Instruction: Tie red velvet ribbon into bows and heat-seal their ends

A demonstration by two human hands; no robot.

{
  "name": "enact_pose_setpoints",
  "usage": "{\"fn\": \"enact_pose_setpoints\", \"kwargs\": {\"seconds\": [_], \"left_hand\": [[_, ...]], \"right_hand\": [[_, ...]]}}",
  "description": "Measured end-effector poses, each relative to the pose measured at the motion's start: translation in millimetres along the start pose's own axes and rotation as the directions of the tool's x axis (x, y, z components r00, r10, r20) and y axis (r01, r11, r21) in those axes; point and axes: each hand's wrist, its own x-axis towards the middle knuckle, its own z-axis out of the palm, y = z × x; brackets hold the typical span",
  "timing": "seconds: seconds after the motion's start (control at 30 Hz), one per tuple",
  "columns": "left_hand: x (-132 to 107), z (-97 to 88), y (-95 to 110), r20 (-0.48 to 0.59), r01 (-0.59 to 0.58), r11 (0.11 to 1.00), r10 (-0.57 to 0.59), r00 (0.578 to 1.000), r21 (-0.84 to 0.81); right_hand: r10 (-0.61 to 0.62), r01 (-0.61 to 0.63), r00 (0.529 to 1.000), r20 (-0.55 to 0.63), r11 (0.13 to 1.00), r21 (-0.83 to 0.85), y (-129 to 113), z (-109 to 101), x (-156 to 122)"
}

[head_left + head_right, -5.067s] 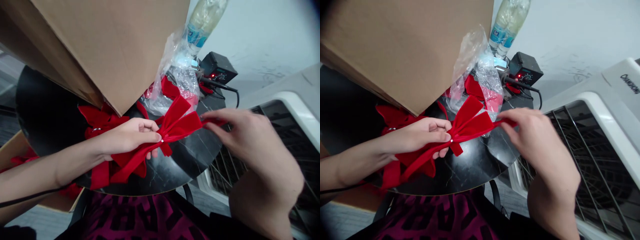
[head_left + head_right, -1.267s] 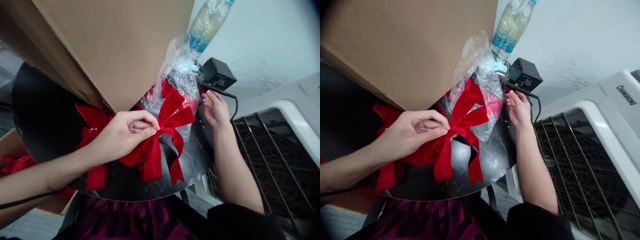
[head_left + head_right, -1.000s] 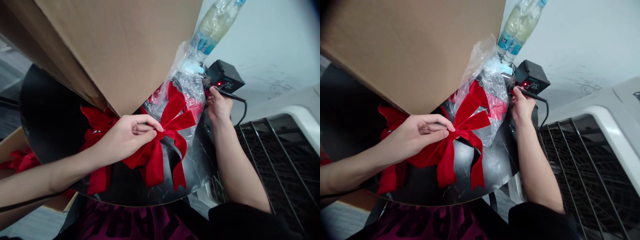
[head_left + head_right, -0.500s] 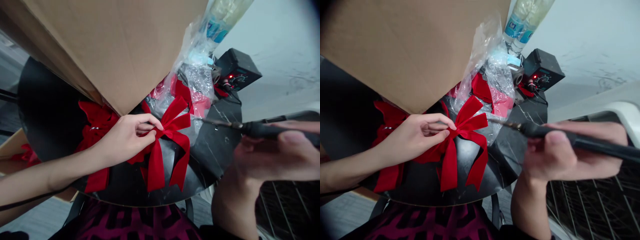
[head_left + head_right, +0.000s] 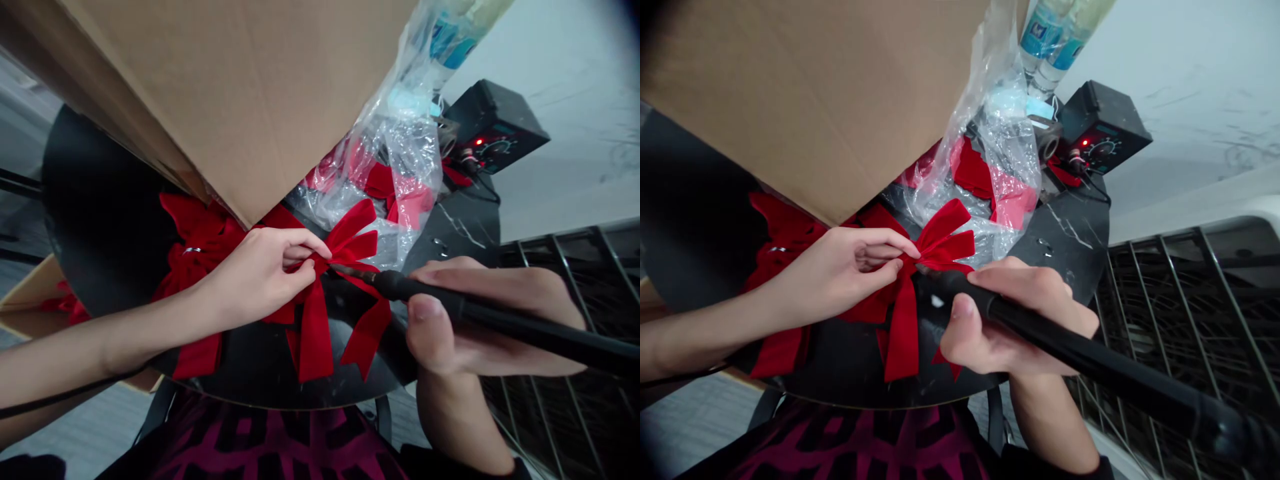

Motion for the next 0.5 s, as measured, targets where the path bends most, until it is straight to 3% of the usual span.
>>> {"fn": "enact_pose_setpoints", "kwargs": {"seconds": [0.03,0.17,0.37,0.5], "left_hand": [[0,0.1,0,-0.002,0.001,1.0,-0.001,1.0,0.002],[0,0.4,0,-0.005,0.006,1.0,-0.006,1.0,0.0],[-1,0.7,1,0.006,0.016,1.0,-0.016,1.0,-0.002],[0,0.9,1,0.0,0.02,1.0,-0.021,1.0,0.002]], "right_hand": [[-0.037,0.037,0.998,-0.046,0.999,-0.006,-1,2,0],[-0.093,0.091,0.995,-0.036,0.994,-0.053,-4,8,4],[-0.083,0.082,0.997,-0.003,0.99,-0.114,-2,4,3],[-0.035,0.051,0.991,0.129,0.991,-0.122,4,-7,3]]}}
